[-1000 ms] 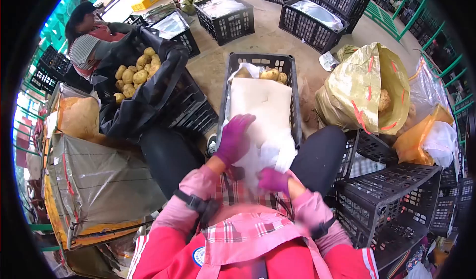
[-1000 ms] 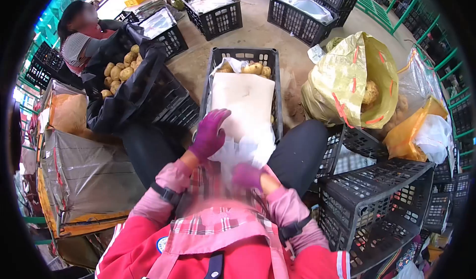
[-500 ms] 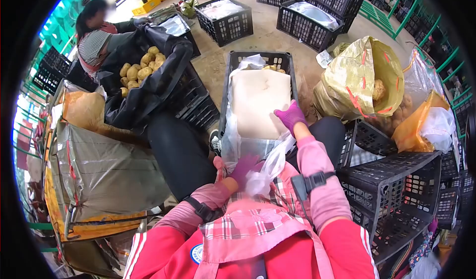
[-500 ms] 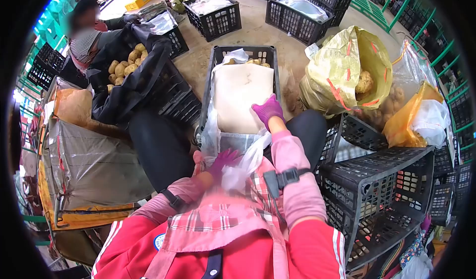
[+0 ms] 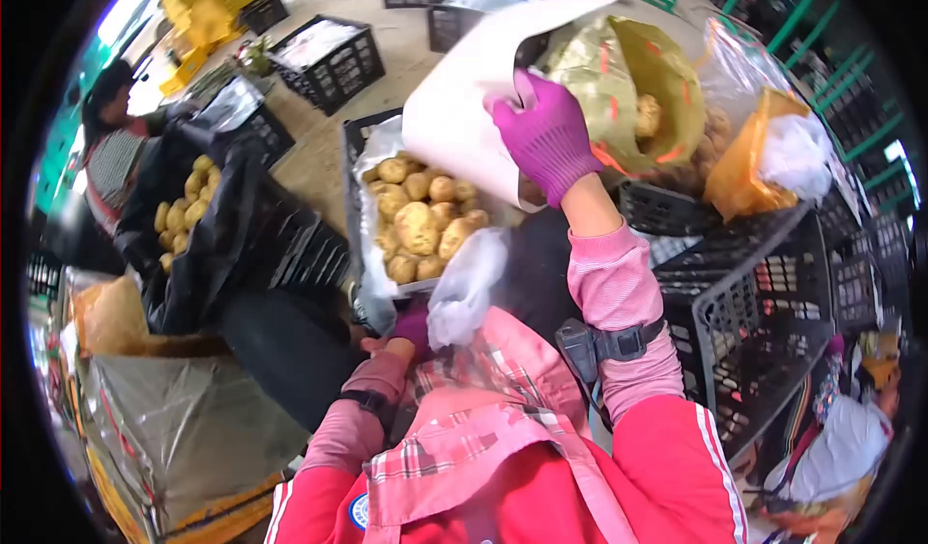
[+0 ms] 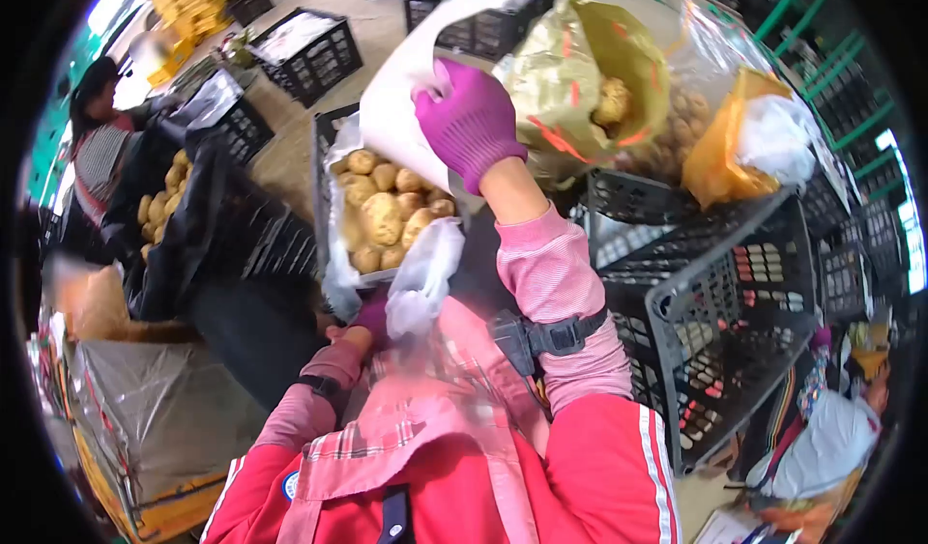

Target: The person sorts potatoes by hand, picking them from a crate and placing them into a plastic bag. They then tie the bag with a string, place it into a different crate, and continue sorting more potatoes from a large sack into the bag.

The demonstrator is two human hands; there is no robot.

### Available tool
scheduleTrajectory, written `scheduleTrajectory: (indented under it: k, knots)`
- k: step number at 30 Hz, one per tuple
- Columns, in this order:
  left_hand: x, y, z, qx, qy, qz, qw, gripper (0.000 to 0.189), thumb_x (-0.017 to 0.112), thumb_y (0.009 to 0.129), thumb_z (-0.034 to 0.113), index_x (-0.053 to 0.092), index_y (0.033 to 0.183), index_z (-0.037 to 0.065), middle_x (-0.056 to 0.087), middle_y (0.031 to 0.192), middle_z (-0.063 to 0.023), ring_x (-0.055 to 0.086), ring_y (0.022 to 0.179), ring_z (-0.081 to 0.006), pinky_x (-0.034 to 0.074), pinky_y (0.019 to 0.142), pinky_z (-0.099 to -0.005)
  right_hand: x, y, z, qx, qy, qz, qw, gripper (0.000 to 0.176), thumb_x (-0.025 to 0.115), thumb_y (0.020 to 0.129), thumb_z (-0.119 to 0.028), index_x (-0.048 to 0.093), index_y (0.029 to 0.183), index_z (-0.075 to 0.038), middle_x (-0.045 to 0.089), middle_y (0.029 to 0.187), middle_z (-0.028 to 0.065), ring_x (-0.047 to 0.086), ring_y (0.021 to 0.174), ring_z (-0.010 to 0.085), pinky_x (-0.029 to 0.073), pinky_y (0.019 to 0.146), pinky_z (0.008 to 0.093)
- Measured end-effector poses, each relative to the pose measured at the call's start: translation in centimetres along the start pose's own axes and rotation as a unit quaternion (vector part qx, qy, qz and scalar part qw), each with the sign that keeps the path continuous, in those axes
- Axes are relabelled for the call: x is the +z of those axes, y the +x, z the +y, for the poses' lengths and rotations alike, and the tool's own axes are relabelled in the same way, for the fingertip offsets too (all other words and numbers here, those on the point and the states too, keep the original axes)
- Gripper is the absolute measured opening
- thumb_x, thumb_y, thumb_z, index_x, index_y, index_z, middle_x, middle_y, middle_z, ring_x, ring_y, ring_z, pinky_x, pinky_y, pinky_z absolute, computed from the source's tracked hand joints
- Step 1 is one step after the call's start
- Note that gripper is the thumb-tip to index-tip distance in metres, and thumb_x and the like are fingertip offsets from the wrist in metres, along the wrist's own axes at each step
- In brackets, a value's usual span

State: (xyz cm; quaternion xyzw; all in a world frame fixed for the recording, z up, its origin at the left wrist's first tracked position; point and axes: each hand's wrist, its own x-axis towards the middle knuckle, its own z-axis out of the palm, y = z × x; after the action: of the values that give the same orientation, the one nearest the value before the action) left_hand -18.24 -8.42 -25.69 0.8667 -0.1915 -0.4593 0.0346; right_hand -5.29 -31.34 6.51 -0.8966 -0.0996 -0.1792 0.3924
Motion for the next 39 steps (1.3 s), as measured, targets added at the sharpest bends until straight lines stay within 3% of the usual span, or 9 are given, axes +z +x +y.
scheduleTrajectory:
  k: [2, 4, 6, 8, 14, 21, 28, 36, 39]
  knots:
    - [-2.6, -1.2, -0.2, 0.018, -0.055, 0.026, 0.998, 0.051, 0.066, 0.083, 0.033, 0.058, 0.128, 0.01, 0.058, 0.132, -0.0154, 0.054, 0.123, -0.0337, 0.042, 0.103, -0.0432, -4.2, -1.7, -0.1, -0.113, -0.075, 0.238, 0.962, 0.02, 0.066, 0.082, -0.014, 0.067, 0.1, -0.007, 0.065, 0.084, 0.0148, 0.063, 0.07, 0.0319, 0.051, 0.064, 0.0377]
    - [-5.0, -6.4, -0.8, 0.105, -0.196, 0.224, 0.949, 0.035, 0.066, 0.085, 0.028, 0.064, 0.114, 0.009, 0.068, 0.11, -0.0158, 0.064, 0.102, -0.0334, 0.05, 0.091, -0.0389, -5.1, -3.8, 2.4, -0.105, -0.175, 0.245, 0.948, 0.024, 0.064, 0.081, -0.012, 0.068, 0.104, -0.01, 0.065, 0.091, 0.0123, 0.064, 0.079, 0.0313, 0.052, 0.069, 0.0385]
    - [-8.5, -10.7, -0.4, -0.005, -0.203, 0.459, 0.865, 0.052, 0.076, 0.079, 0.027, 0.062, 0.123, 0.003, 0.066, 0.117, -0.0182, 0.063, 0.11, -0.0316, 0.049, 0.094, -0.0382, -4.8, -6.2, 6.2, -0.018, -0.273, 0.183, 0.944, 0.041, 0.062, 0.079, -0.008, 0.068, 0.118, -0.017, 0.064, 0.103, 0.0096, 0.063, 0.094, 0.0286, 0.052, 0.078, 0.0392]
    - [-14.1, -14.5, 0.5, 0.113, -0.347, 0.558, 0.746, 0.06, 0.073, 0.085, 0.027, 0.052, 0.135, 0.001, 0.06, 0.129, -0.0167, 0.058, 0.12, -0.0293, 0.046, 0.1, -0.0367, -3.0, -8.7, 11.1, -0.013, -0.266, 0.248, 0.931, 0.047, 0.062, 0.076, -0.006, 0.066, 0.12, -0.022, 0.062, 0.103, 0.0043, 0.06, 0.092, 0.0262, 0.05, 0.081, 0.0409]
    - [-24.7, -15.2, 14.2, 0.434, -0.438, 0.418, 0.667, 0.086, 0.069, 0.09, 0.032, 0.021, 0.152, -0.003, 0.029, 0.155, -0.0207, 0.031, 0.144, -0.0311, 0.038, 0.111, -0.0409, 2.1, -15.1, 20.4, 0.02, -0.23, 0.293, 0.928, 0.048, 0.058, 0.077, 0.0, 0.064, 0.121, -0.016, 0.061, 0.12, 0.0087, 0.057, 0.113, 0.0301, 0.047, 0.094, 0.0425]
    - [-29.3, -6.0, 27.9, 0.249, -0.253, 0.313, 0.881, 0.091, 0.075, 0.081, 0.03, 0.026, 0.147, -0.007, 0.062, 0.122, -0.0278, 0.064, 0.111, -0.0338, 0.05, 0.093, -0.0403, 4.4, -17.8, 26.2, 0.055, -0.215, 0.271, 0.937, 0.053, 0.056, 0.077, -0.005, 0.061, 0.129, -0.017, 0.058, 0.13, 0.0106, 0.049, 0.125, 0.0327, 0.034, 0.109, 0.0477]
    - [-29.9, 2.0, 30.4, 0.243, -0.135, 0.509, 0.814, 0.058, 0.059, 0.084, 0.011, 0.042, 0.139, 0.005, 0.066, 0.103, -0.0269, 0.065, 0.095, -0.043, 0.052, 0.085, -0.0479, 6.5, -17.3, 27.4, 0.374, -0.094, 0.314, 0.867, 0.073, 0.058, 0.082, -0.014, 0.031, 0.149, -0.005, 0.035, 0.148, 0.0265, 0.032, 0.137, 0.0429, 0.024, 0.115, 0.0507]
    - [-23.6, 11.5, 34.8, 0.298, -0.196, 0.455, 0.816, 0.061, 0.058, 0.082, 0.006, 0.042, 0.14, 0.006, 0.062, 0.111, -0.0242, 0.064, 0.095, -0.0403, 0.052, 0.082, -0.047, 2.6, -22.0, 17.1, 0.121, 0.033, 0.198, 0.972, 0.047, 0.065, 0.081, -0.016, 0.053, 0.124, 0.0, 0.05, 0.131, 0.0238, 0.044, 0.127, 0.0425, 0.036, 0.108, 0.0489]
    - [-22.3, 14.8, 34.4, 0.308, -0.429, 0.208, 0.823, 0.044, 0.061, 0.082, 0.011, 0.052, 0.124, 0.001, 0.061, 0.093, -0.0125, 0.062, 0.079, -0.0231, 0.05, 0.073, -0.0375, 1.4, -24.0, 15.7, 0.106, 0.065, 0.196, 0.973, 0.045, 0.069, 0.078, -0.014, 0.055, 0.119, 0.001, 0.054, 0.124, 0.021, 0.049, 0.122, 0.0413, 0.04, 0.105, 0.0473]
